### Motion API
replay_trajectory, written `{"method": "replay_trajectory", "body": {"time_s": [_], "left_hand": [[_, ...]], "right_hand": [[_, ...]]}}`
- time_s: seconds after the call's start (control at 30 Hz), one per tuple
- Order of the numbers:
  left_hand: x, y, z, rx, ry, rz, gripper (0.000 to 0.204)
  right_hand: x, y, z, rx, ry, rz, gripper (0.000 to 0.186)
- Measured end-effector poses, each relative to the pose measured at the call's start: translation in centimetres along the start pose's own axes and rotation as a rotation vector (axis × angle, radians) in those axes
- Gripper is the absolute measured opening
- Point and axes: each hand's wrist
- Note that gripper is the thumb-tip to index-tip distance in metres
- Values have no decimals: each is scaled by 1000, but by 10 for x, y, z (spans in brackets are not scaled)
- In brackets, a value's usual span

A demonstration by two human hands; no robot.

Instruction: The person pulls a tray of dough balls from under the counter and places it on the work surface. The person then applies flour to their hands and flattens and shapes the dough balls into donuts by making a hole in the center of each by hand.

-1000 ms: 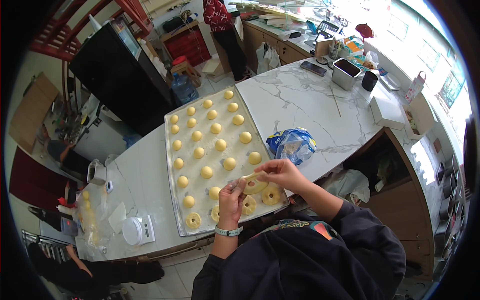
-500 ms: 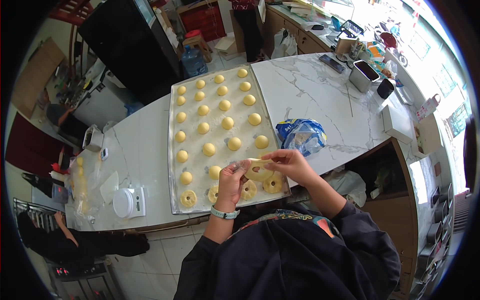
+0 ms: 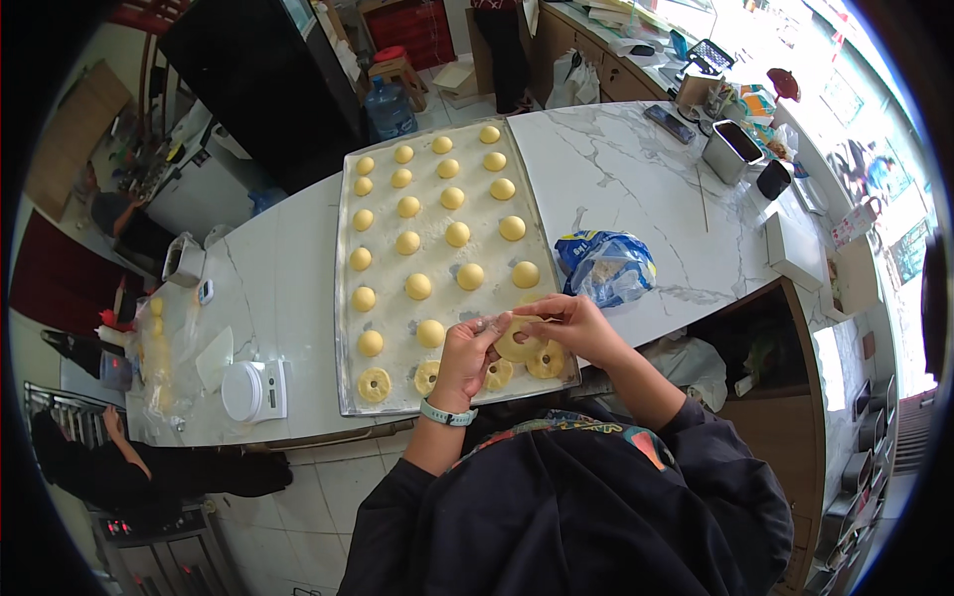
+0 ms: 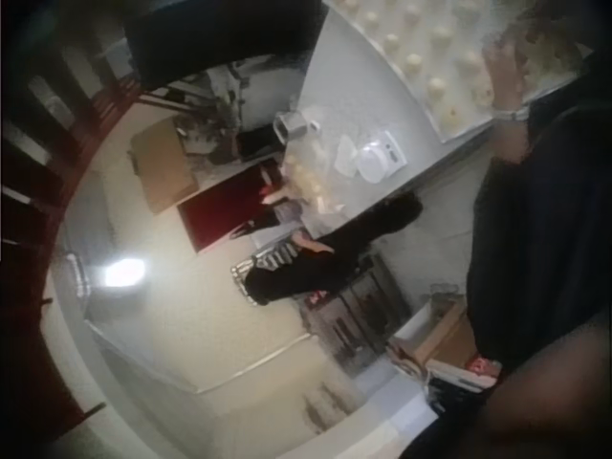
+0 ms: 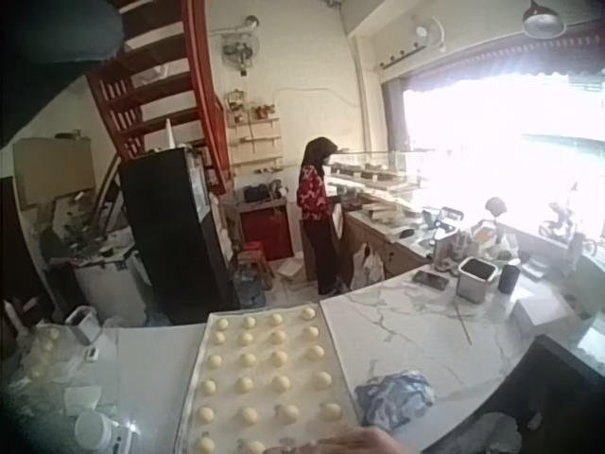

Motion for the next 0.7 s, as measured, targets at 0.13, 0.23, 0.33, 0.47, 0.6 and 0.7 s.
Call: {"method": "replay_trajectory", "body": {"time_s": [0.13, 0.23, 0.33, 0.47, 0.6, 0.7], "left_hand": [[-2, -2, 3, -24, -47, 9, 21], [3, -12, 2, -11, -23, -118, 25], [6, -20, 3, -11, -20, -78, 31], [-4, -39, 7, -214, 269, -36, 43], [-3, -59, 2, -298, 318, 111, 51], [11, -65, -9, -327, 289, -77, 45]], "right_hand": [[-6, 1, -5, -24, 217, -268, 35], [-7, 12, -6, 36, 192, -368, 38], [-26, 15, -12, 205, 212, -370, 34], [-52, 15, -28, 97, 409, -535, 37], [-78, 25, -49, 144, 399, -185, 36], [-87, 33, -52, 151, 110, 136, 31]]}}
Point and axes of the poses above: each hand's wrist, its own z-axis away from the middle knuckle, its own y-axis out of the palm, x = y × z, and after that the axes turned 11 degrees about -y, right-handed
